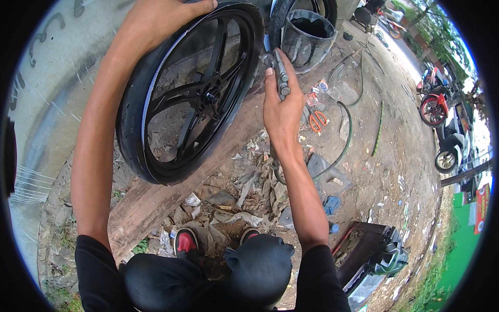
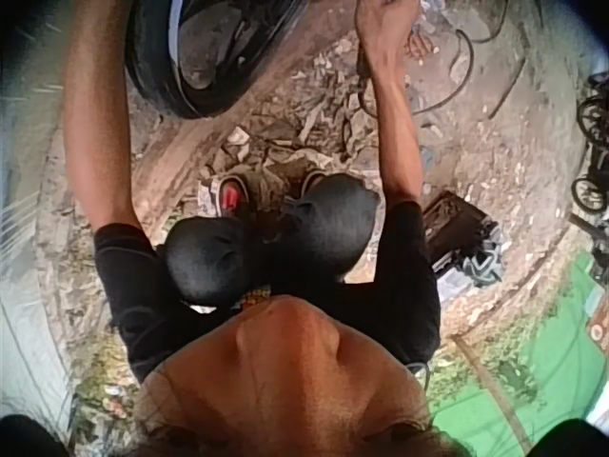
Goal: Spray painting a motorcycle wheel rim black using a pneumatic spray gun.
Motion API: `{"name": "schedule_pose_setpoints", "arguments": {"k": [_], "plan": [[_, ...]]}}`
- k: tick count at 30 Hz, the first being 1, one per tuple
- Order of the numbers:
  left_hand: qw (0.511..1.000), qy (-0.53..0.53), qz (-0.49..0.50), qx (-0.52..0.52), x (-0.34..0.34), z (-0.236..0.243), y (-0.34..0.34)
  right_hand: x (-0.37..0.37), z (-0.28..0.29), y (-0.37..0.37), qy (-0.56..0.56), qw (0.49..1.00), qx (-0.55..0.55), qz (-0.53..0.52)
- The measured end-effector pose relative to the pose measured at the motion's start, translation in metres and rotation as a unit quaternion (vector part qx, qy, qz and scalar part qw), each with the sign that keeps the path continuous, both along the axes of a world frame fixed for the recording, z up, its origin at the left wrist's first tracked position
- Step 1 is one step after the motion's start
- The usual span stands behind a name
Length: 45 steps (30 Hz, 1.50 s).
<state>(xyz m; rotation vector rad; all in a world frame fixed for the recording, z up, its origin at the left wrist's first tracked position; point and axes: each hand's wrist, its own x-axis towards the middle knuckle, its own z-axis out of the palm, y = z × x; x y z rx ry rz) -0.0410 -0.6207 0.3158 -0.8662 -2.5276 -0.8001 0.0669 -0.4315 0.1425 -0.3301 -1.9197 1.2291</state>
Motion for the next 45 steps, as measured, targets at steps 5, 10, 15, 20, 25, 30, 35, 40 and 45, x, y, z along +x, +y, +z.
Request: {"name": "schedule_pose_setpoints", "arguments": {"k": [5,10,15,20,25,30,35,40,45], "plan": [[1.000,0.006,-0.008,-0.003,0.004,0.000,-0.004,0.013,0.014,-0.008,0.050,0.995,0.086,0.008],[1.000,-0.001,0.004,-0.005,0.000,0.000,-0.002,0.030,0.033,-0.023,0.091,0.990,0.097,0.036],[1.000,0.001,-0.001,0.003,0.003,0.001,0.000,0.049,0.049,-0.038,0.113,0.990,0.055,0.068],[1.000,0.019,0.012,-0.002,-0.001,-0.002,0.003,0.056,0.053,-0.045,0.140,0.982,0.060,0.111],[1.000,-0.022,0.015,-0.004,0.004,0.001,0.000,0.036,0.049,-0.037,0.119,0.989,0.042,0.083],[1.000,0.006,0.008,0.002,0.001,-0.002,0.003,0.017,0.032,-0.009,0.088,0.987,0.129,0.020],[1.000,0.003,0.014,-0.009,-0.033,-0.016,0.005,0.006,0.014,0.000,0.066,0.991,0.112,0.002],[1.000,-0.005,0.010,-0.003,0.000,-0.003,0.004,0.000,0.001,0.004,0.042,0.998,0.051,0.003],[1.000,0.010,-0.002,0.007,0.000,-0.003,-0.004,-0.007,-0.018,0.010,0.015,0.998,0.053,-0.015]]}}
